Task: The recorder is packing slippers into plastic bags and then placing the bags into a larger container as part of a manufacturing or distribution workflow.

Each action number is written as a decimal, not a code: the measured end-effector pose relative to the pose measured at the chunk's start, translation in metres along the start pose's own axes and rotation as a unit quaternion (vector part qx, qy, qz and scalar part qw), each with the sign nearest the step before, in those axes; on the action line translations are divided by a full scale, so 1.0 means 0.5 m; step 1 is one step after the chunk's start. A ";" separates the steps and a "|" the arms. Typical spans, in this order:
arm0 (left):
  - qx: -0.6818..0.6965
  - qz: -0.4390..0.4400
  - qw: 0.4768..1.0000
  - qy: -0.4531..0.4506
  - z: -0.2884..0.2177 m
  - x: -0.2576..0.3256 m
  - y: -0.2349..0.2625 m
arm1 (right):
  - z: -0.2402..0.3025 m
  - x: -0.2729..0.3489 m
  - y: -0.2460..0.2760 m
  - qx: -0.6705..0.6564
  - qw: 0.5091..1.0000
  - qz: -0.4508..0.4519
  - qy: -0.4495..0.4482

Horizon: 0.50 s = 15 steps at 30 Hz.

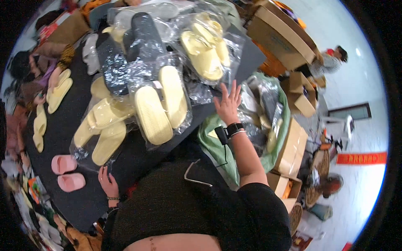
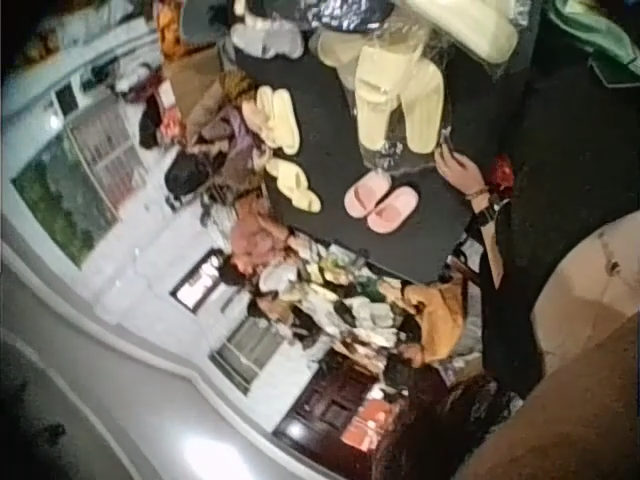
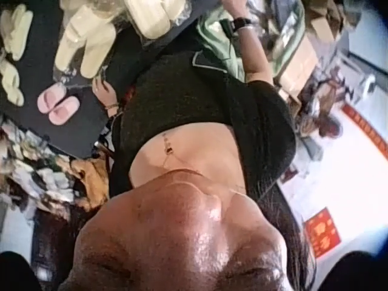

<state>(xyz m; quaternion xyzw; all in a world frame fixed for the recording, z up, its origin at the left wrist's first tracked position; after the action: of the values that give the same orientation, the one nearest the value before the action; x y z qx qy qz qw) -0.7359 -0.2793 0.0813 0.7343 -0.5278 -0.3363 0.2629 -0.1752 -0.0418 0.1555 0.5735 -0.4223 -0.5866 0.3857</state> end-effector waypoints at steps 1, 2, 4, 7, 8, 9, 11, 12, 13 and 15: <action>0.009 0.001 1.000 0.012 0.001 0.008 -0.005 | -0.018 0.045 -0.016 0.001 1.000 0.013 -0.017; -0.010 0.018 1.000 -0.004 -0.002 0.013 -0.015 | -0.038 0.092 -0.037 0.015 0.998 0.038 -0.041; -0.024 0.016 1.000 -0.010 0.001 0.025 -0.023 | -0.048 0.182 -0.065 0.033 0.991 0.112 -0.063; -0.064 0.020 0.998 0.006 0.034 0.046 -0.045 | -0.050 0.300 -0.112 0.058 0.978 0.197 -0.046; -0.096 0.030 0.995 0.021 0.050 0.054 -0.054 | -0.054 0.335 -0.134 0.065 0.966 0.244 -0.056; -0.133 0.039 0.990 0.042 0.067 0.065 -0.057 | -0.041 0.357 -0.146 0.058 0.957 0.277 -0.054; -0.148 0.056 0.986 0.054 0.087 0.068 -0.070 | -0.023 0.366 -0.162 0.035 0.950 0.303 -0.061; -0.161 0.069 0.983 0.048 0.089 0.063 -0.083 | -0.013 0.363 -0.175 0.032 0.949 0.309 -0.051; -0.177 0.076 0.980 0.047 0.089 0.062 -0.085 | -0.004 0.338 -0.178 -0.013 0.961 0.264 -0.077; -0.188 0.047 0.981 0.033 0.094 0.057 -0.086 | 0.022 0.269 -0.192 -0.102 0.968 0.197 -0.118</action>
<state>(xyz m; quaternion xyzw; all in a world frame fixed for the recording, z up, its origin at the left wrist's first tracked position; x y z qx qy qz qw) -0.7400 -0.2948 0.0133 0.6571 -0.4803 -0.3919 0.4289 -0.1893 -0.1337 0.0188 0.3630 -0.5073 -0.6024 0.4980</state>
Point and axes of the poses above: each hand's wrist, its own x-axis away from the middle knuckle, its own y-axis out of the back of the hand, z = x × y, the point moved 8 cm from there along -x, towards the middle knuckle, and after that the axes turned 8 degrees about x, right-handed, at the moved point
